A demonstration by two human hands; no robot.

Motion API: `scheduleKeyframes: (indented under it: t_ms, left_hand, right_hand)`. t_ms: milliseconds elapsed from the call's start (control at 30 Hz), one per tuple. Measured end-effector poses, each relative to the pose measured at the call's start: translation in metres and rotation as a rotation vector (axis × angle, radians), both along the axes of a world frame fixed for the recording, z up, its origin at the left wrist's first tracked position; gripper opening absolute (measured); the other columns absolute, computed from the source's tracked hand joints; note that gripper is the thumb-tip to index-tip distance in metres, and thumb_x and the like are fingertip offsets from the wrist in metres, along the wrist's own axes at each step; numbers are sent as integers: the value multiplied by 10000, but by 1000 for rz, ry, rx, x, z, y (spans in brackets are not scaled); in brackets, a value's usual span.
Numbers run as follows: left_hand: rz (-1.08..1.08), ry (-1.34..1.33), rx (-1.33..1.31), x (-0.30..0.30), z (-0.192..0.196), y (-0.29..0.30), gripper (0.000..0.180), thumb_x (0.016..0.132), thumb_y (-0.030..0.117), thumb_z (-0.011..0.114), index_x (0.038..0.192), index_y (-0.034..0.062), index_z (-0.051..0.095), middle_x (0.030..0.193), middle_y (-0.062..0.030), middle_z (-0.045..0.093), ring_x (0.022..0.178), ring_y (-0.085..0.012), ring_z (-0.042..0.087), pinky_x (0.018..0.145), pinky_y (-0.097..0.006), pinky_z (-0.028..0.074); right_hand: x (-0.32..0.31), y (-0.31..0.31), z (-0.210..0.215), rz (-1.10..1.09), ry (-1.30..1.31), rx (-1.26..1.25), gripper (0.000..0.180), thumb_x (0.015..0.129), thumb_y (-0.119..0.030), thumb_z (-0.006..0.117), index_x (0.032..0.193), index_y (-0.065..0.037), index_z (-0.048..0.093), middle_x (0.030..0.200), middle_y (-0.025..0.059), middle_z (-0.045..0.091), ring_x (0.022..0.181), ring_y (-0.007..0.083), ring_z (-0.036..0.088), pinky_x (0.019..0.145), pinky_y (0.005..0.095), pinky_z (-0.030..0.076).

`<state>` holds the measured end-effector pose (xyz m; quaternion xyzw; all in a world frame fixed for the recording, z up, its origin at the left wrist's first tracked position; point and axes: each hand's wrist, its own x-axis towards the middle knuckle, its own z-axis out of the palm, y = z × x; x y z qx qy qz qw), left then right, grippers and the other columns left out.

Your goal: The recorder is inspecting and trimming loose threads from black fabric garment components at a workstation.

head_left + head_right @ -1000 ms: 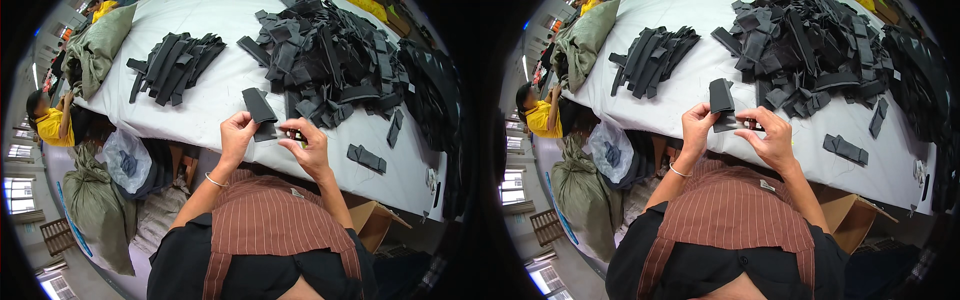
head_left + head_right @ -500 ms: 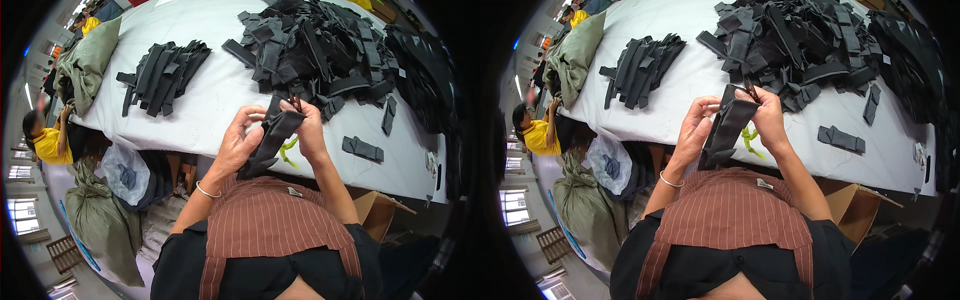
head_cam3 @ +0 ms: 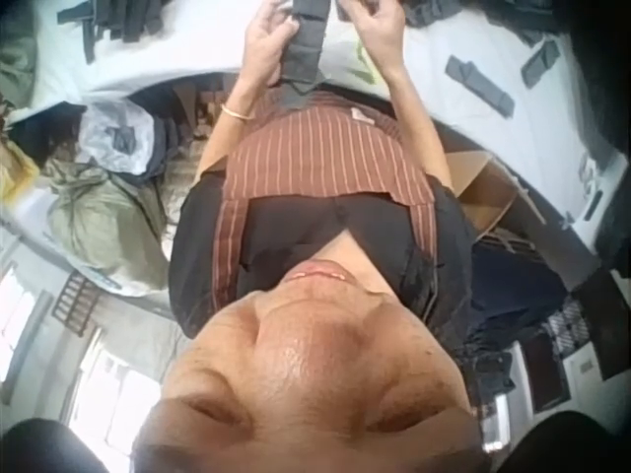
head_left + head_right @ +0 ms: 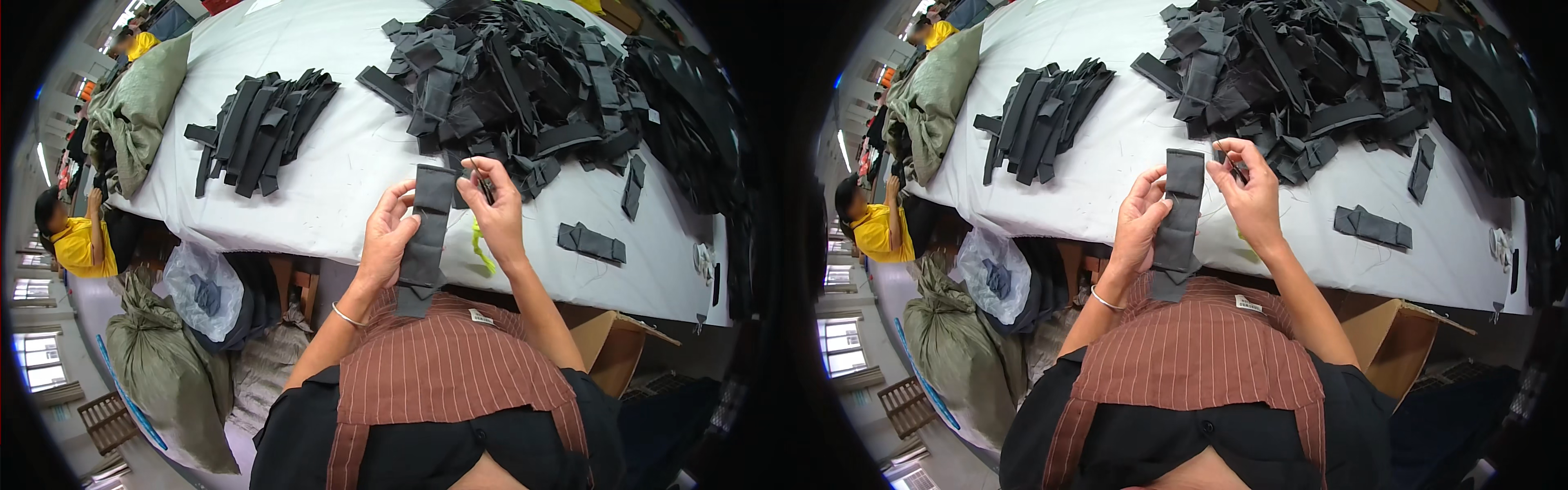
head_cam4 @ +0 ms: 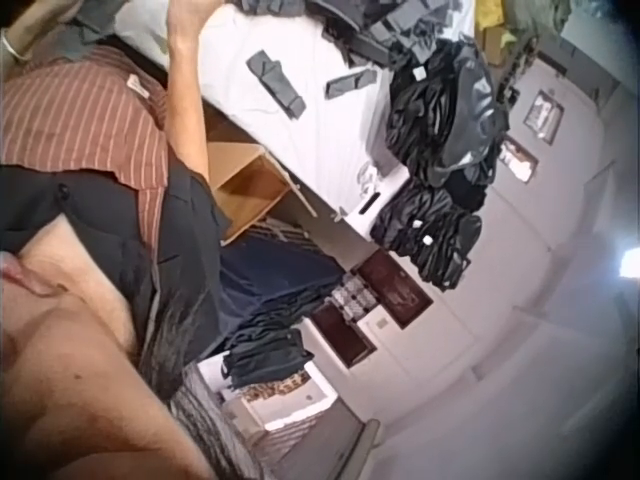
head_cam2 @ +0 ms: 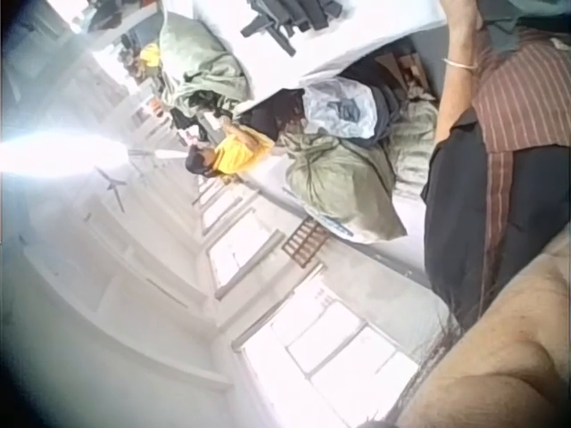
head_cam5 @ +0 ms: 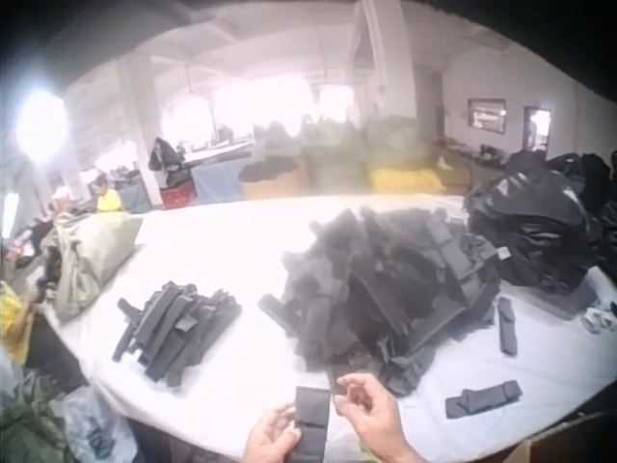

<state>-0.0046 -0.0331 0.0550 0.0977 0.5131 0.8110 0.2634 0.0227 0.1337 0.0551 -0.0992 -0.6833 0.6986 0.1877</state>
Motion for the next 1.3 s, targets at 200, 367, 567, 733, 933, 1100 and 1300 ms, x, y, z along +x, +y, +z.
scheduleKeyframes:
  t_ms: [200, 367, 567, 733, 933, 1100, 1300]
  left_hand:
    - [27, -38, -10, 2, 5, 4, 469, 856, -12, 438, 1317, -17, 351, 1222, -136, 491, 978, -184, 605, 729, -358, 599]
    - [-92, -184, 105, 0, 10, 6, 330, 945, 165, 461, 1231, 1, 460, 1056, -95, 574, 876, -143, 622, 679, -334, 596]
    - [13, -176, -7, -1, 7, 6, 289, 962, 279, 505, 1013, 7, 587, 816, -44, 608, 630, -103, 597, 573, -282, 572]
    - [64, -157, -24, 3, 3, 10, 276, 963, 255, 503, 970, -3, 601, 778, -53, 611, 611, -110, 600, 563, -275, 569]
    - [100, -128, 12, 5, 1, 10, 256, 963, 230, 527, 958, -5, 628, 758, -15, 595, 589, -66, 555, 520, -232, 526]
    - [112, -127, 18, 8, 2, 9, 238, 963, 213, 524, 924, 0, 625, 750, -7, 584, 586, -59, 541, 515, -224, 513]
    - [174, -57, -29, 7, -6, 9, 212, 962, 192, 525, 897, 19, 629, 754, 14, 573, 618, -33, 514, 535, -196, 458]
  right_hand:
    - [9, 3, 16, 38, 93, 526, 298, 834, -234, 688, 1081, -86, 612, 878, 37, 541, 766, 159, 558, 656, 263, 452]
    - [5, 0, 10, 19, 102, 520, 298, 834, -236, 674, 1089, -93, 617, 869, 60, 611, 782, 180, 609, 669, 288, 479]
    - [9, -1, 22, 17, 82, 666, 253, 837, -195, 655, 1070, -98, 630, 854, 44, 627, 744, 202, 598, 667, 308, 468]
    - [16, -3, 33, -22, 168, 935, 238, 815, -114, 648, 1053, -118, 656, 810, 33, 612, 684, 216, 553, 614, 320, 431]
    - [18, -9, 22, -26, 167, 978, 236, 802, -106, 652, 1034, -148, 670, 782, 11, 606, 668, 213, 550, 608, 321, 422]
    - [19, -15, 15, -74, 181, 962, 215, 814, -164, 649, 1021, -207, 683, 681, -2, 506, 633, 192, 524, 575, 318, 397]
    - [21, -21, 16, -100, 153, 982, 292, 782, -91, 629, 1027, -237, 694, 672, -1, 472, 616, 189, 523, 532, 324, 399]
